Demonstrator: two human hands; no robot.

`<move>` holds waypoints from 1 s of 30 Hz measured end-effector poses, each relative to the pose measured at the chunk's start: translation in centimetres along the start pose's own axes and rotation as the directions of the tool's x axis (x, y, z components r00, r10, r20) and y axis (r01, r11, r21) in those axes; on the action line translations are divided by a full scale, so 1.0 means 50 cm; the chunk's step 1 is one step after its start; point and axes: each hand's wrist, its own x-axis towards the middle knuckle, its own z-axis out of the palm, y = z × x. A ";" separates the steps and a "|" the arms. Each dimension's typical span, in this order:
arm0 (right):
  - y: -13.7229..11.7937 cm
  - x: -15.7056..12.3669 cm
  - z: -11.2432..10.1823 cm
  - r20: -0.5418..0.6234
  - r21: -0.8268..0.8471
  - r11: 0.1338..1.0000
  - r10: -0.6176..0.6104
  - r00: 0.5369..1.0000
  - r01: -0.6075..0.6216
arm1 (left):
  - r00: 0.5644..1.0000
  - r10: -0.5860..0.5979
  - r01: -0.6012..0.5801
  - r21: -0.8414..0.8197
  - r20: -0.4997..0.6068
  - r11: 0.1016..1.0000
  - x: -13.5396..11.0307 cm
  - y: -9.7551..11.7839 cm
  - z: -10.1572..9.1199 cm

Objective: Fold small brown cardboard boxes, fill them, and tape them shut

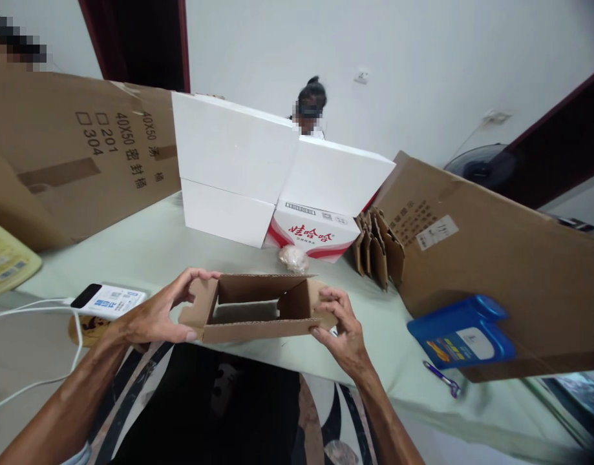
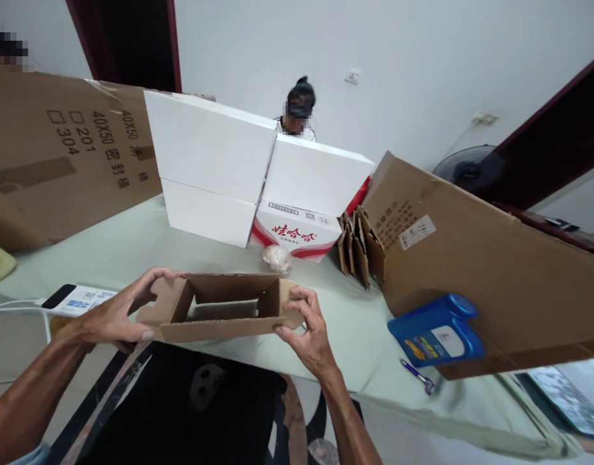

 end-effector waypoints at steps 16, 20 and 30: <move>0.010 -0.059 0.035 -0.135 0.189 0.957 0.246 0.960 -0.219 | 0.999 -0.041 0.042 0.142 -0.009 0.989 -0.029 0.029 0.087; 0.039 -0.046 0.032 0.082 0.240 0.904 0.343 0.936 -0.353 | 0.992 -0.121 0.117 0.107 0.029 0.987 -0.031 0.013 0.072; 0.040 -0.044 0.012 0.286 0.219 0.834 0.442 0.850 -0.507 | 0.947 -0.127 0.133 -0.003 -0.295 0.991 0.001 -0.086 0.047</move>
